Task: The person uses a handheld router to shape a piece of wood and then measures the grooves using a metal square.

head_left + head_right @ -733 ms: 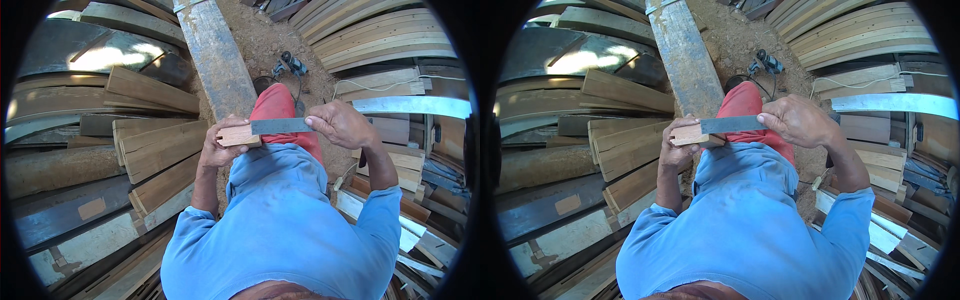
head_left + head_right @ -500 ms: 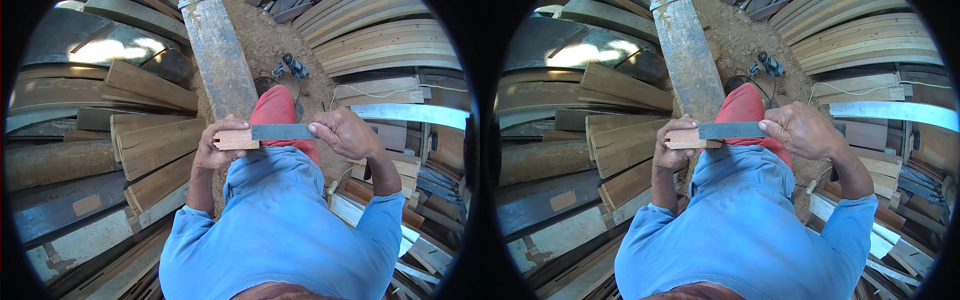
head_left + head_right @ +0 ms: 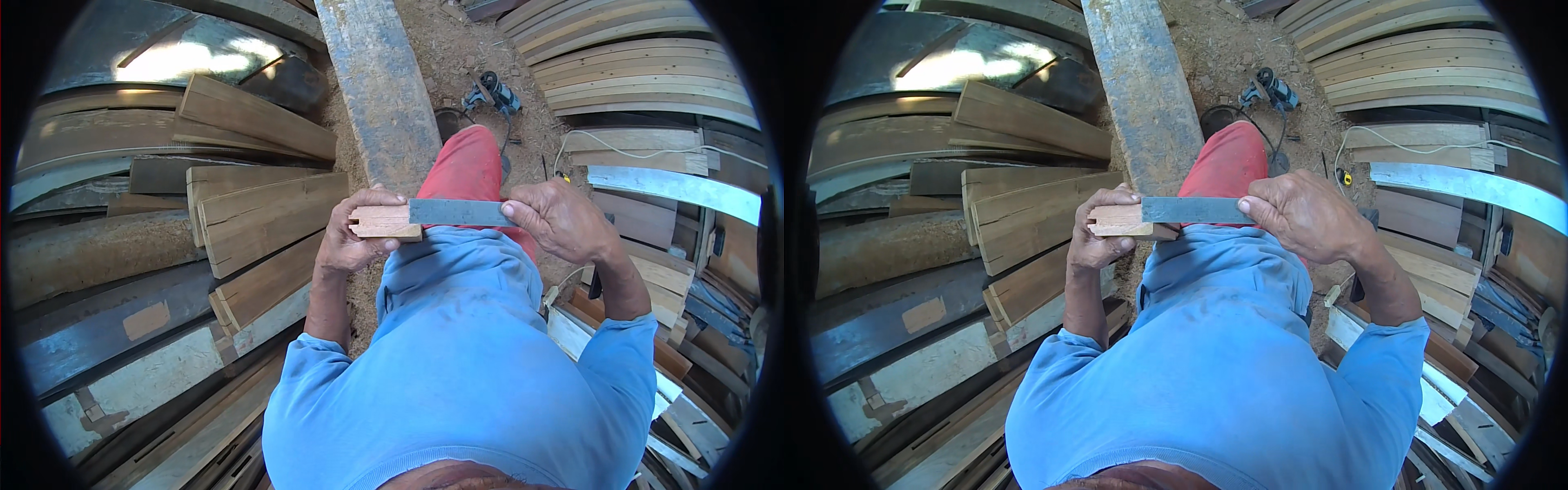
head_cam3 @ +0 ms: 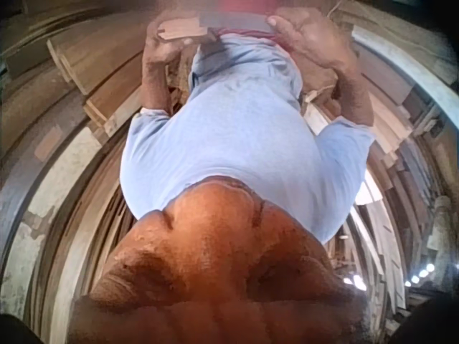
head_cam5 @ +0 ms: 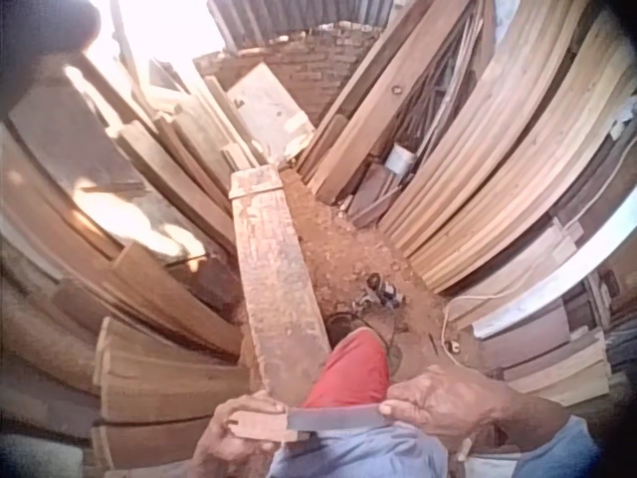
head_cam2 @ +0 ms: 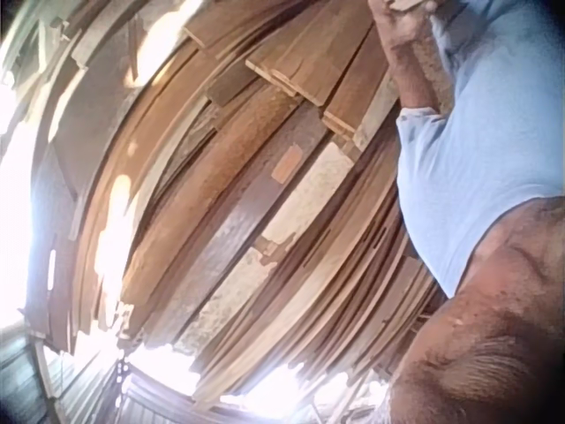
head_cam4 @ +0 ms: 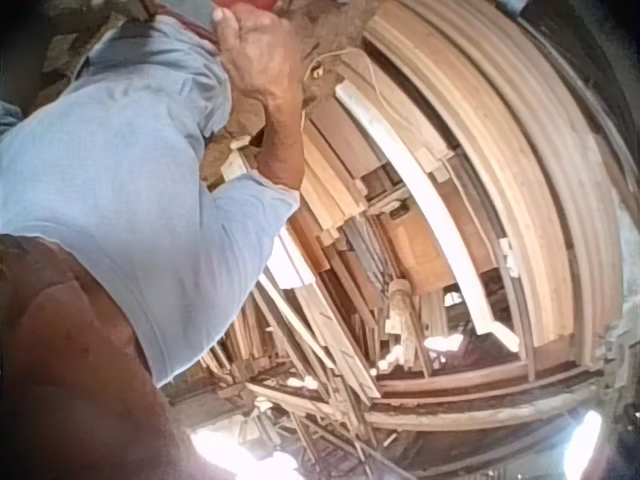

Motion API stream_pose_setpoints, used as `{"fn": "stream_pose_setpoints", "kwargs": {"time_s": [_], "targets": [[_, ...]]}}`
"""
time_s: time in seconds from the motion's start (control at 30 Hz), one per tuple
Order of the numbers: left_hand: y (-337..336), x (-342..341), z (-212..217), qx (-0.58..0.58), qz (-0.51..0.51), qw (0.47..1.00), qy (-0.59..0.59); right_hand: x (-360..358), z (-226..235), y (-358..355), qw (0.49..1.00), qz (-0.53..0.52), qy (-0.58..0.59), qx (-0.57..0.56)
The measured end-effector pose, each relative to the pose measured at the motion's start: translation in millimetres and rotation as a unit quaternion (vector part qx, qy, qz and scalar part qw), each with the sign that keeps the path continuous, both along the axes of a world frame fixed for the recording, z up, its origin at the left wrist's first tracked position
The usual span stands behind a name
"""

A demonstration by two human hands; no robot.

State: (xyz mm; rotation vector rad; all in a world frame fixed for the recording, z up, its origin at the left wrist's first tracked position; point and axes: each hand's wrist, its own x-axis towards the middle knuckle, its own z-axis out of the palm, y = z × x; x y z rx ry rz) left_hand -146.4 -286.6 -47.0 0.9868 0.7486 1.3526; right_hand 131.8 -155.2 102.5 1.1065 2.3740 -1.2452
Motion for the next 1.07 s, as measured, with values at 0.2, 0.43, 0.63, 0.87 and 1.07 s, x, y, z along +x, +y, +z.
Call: {"fn": "stream_pose_setpoints", "kwargs": {"time_s": [0.2, 0.43, 0.63, 0.87, 1.07], "targets": [[6.8, 1.1, -7.9, 0.007, -0.012, 1.000, -0.011, -0.1, 3.3, 9.1, 1.000, 0.007, -0.007, -0.002], [8.2, 0.9, -5.4, -0.038, -0.012, 0.999, -0.036, -2.5, 0.4, 15.2, 1.000, 0.005, -0.012, -0.009], [10.7, 2.4, -4.5, -0.055, -0.018, 0.997, -0.046, -0.9, -3.1, 19.0, 1.000, 0.008, -0.004, -0.012], [10.2, 4.8, -4.4, -0.052, -0.008, 0.998, -0.028, 2.9, -5.3, 19.2, 1.000, 0.004, -0.006, -0.019], [10.7, 6.1, -5.1, -0.042, -0.010, 0.999, -0.016, 6.6, -6.9, 17.7, 1.000, 0.003, -0.002, -0.016]]}}
